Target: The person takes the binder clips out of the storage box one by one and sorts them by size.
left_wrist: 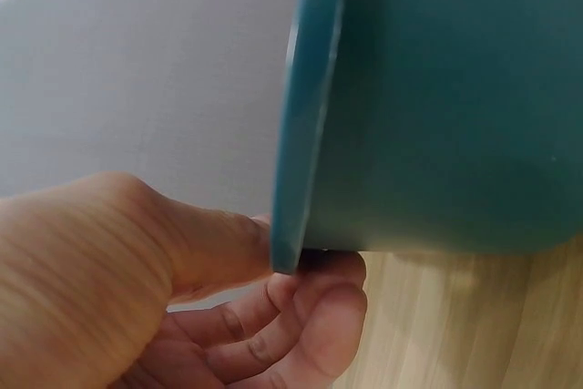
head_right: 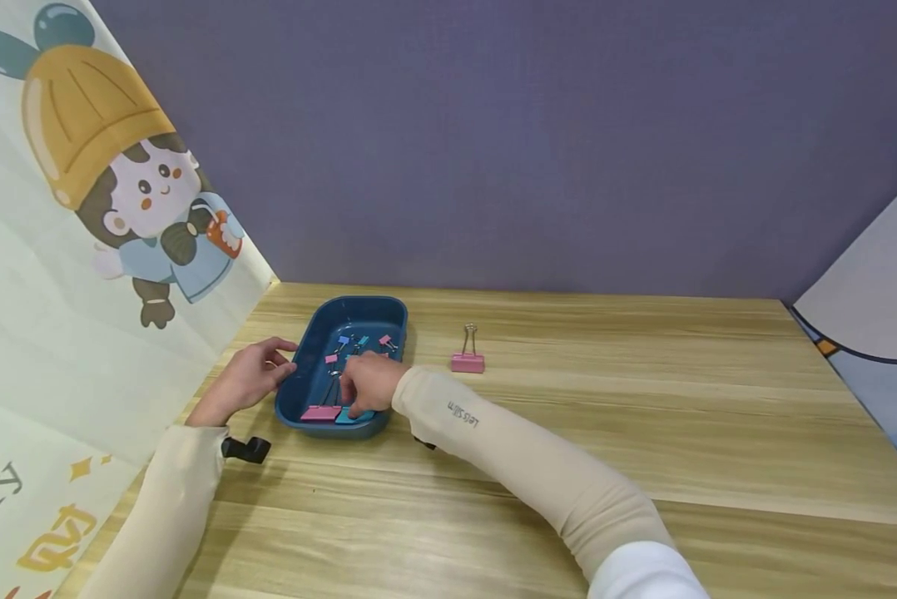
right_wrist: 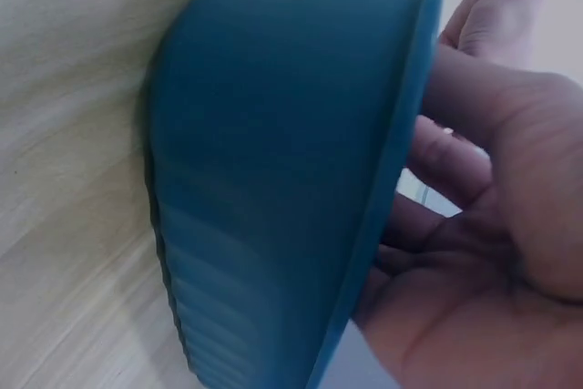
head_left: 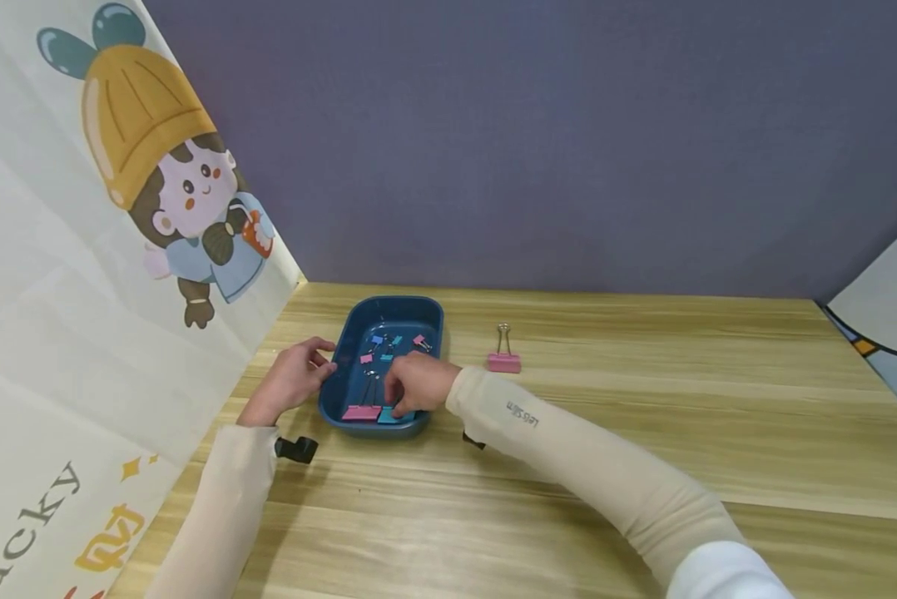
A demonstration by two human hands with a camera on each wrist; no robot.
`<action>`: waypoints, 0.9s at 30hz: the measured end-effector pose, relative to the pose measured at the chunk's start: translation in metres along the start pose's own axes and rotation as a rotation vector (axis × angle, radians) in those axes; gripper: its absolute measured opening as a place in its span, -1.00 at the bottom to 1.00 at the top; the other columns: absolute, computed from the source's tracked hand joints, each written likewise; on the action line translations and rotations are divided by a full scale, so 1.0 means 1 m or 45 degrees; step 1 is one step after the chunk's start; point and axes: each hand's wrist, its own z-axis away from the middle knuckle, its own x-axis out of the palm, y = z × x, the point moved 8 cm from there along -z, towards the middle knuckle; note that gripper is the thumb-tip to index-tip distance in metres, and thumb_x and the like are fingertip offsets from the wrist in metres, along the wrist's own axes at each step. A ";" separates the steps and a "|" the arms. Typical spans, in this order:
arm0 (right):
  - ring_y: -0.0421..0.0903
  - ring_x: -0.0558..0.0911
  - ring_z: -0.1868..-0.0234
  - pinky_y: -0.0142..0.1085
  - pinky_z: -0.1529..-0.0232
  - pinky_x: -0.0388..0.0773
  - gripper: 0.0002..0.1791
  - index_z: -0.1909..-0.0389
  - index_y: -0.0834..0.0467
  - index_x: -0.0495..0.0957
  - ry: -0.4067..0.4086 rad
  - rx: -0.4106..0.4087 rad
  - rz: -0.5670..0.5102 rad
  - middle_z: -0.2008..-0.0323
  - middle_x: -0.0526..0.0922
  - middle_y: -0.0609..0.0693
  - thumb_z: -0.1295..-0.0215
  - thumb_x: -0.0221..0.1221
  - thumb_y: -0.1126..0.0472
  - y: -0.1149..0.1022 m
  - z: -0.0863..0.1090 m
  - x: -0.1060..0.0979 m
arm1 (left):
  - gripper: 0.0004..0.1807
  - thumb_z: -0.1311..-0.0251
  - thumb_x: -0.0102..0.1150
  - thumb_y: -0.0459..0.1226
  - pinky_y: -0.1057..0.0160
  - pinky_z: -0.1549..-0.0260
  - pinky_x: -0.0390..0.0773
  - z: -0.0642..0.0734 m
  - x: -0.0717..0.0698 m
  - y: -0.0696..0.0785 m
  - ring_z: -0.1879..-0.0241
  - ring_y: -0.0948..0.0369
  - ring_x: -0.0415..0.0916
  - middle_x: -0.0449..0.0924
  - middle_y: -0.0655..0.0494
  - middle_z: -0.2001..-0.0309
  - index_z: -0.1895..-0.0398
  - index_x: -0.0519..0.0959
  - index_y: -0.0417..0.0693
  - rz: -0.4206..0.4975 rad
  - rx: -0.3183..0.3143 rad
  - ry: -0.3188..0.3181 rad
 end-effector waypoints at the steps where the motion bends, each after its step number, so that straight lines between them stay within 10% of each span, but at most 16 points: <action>1: -0.27 0.51 0.36 -0.44 0.25 0.43 -0.85 0.42 0.03 0.69 -0.010 0.015 0.020 0.50 0.57 -0.25 0.01 0.44 0.13 0.001 0.000 0.001 | -0.65 -0.29 0.09 -0.37 0.23 0.50 0.53 0.000 0.000 0.000 0.48 0.16 0.52 0.55 -0.11 0.31 -0.10 0.41 -0.32 0.000 0.001 -0.001; 27: -0.20 0.49 0.28 -0.36 0.13 0.45 -0.87 0.40 0.03 0.65 -0.082 0.220 0.199 0.45 0.59 -0.19 -0.06 0.39 0.12 0.002 -0.001 0.009 | -0.64 -0.29 0.09 -0.36 0.23 0.50 0.53 0.001 0.000 0.002 0.49 0.16 0.50 0.54 -0.11 0.31 -0.11 0.41 -0.32 0.013 -0.023 -0.015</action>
